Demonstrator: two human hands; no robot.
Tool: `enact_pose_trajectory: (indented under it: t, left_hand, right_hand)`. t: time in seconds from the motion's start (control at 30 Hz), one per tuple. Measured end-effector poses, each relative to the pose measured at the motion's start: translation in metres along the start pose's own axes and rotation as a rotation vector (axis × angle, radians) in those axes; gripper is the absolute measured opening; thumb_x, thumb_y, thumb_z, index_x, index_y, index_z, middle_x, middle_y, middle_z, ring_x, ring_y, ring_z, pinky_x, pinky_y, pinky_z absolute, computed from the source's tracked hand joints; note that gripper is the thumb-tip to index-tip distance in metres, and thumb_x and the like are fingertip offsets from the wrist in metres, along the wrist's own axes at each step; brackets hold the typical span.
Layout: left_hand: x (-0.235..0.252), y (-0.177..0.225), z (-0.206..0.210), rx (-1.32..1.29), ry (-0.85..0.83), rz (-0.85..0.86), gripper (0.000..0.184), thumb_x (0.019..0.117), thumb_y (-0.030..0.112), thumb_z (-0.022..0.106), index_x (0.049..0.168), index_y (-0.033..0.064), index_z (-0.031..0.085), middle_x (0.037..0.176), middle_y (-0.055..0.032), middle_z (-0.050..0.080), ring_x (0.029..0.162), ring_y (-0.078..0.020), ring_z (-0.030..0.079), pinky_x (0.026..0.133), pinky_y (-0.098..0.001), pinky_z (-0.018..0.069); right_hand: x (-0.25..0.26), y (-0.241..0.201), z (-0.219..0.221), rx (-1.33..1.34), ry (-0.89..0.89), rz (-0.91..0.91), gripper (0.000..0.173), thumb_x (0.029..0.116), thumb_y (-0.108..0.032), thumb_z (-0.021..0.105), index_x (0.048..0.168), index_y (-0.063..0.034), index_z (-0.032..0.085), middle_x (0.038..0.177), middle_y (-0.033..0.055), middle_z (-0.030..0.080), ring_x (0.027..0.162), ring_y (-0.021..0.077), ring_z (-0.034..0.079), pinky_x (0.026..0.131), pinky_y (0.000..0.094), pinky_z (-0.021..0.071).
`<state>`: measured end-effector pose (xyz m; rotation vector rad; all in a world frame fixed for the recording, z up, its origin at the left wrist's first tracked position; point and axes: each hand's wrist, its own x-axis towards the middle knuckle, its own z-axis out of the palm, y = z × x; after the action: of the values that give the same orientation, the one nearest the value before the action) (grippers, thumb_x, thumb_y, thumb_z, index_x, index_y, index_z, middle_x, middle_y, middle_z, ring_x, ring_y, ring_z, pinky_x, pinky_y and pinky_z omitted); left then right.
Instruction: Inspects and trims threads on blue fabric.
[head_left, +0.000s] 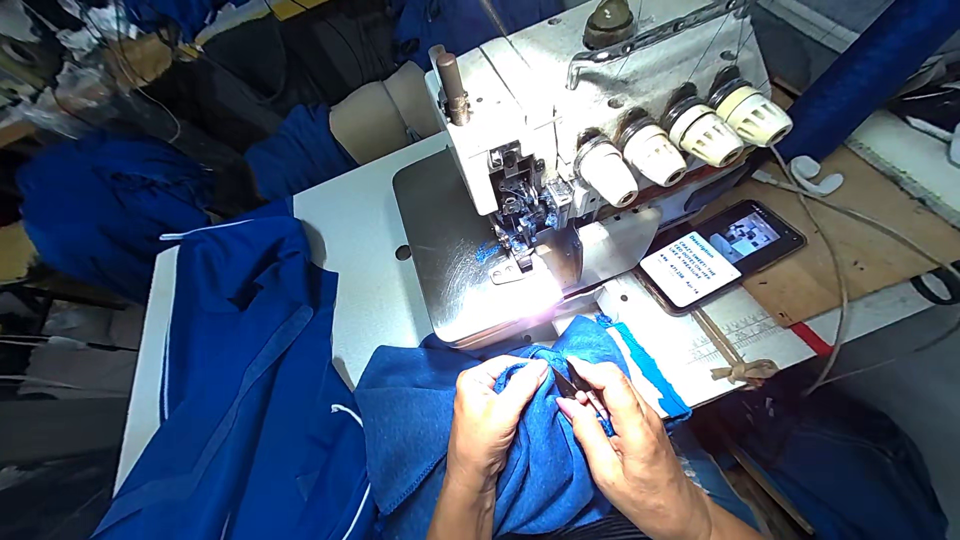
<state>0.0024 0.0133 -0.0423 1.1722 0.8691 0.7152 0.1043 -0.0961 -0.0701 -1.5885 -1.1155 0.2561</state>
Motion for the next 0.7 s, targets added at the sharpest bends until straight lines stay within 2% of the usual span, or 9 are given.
enact_pose_trajectory:
  t: [0.13, 0.33, 0.7]
  left_hand:
    - [0.0002, -0.0007, -0.0014, 0.043, -0.027, 0.002, 0.009, 0.0869, 0.007, 0.071, 0.080, 0.0049, 0.077, 0.070, -0.0059, 0.071, 0.066, -0.0079, 0.068, 0.063, -0.0232, 0.0575]
    - [0.0006, -0.0020, -0.0017, 0.035, -0.008, 0.022, 0.009, 0.0874, 0.006, 0.071, 0.080, 0.0050, 0.078, 0.070, -0.0059, 0.071, 0.065, -0.0076, 0.068, 0.063, -0.0223, 0.0573]
    - [-0.0005, -0.0013, -0.0006, 0.000, -0.001, 0.021, 0.009, 0.0856, 0.003, 0.071, 0.080, 0.0043, 0.077, 0.070, -0.0061, 0.071, 0.065, -0.0071, 0.068, 0.063, -0.0218, 0.0573]
  right_hand:
    - [0.0030, 0.0025, 0.0019, 0.016, 0.069, -0.028, 0.033, 0.0981, -0.012, 0.061, 0.127, 0.0031, 0.061, 0.101, 0.0086, 0.065, 0.088, 0.0028, 0.062, 0.083, 0.0140, 0.0530]
    - [0.0005, -0.0004, -0.0032, 0.052, -0.022, -0.002, 0.030, 0.0973, -0.013, 0.061, 0.121, 0.0046, 0.063, 0.096, 0.0065, 0.065, 0.083, 0.0001, 0.061, 0.078, 0.0120, 0.0523]
    - [0.0015, -0.0019, -0.0039, 0.058, -0.031, 0.032, 0.031, 0.0971, -0.014, 0.061, 0.122, 0.0042, 0.064, 0.098, 0.0053, 0.066, 0.084, -0.0012, 0.061, 0.079, 0.0109, 0.0518]
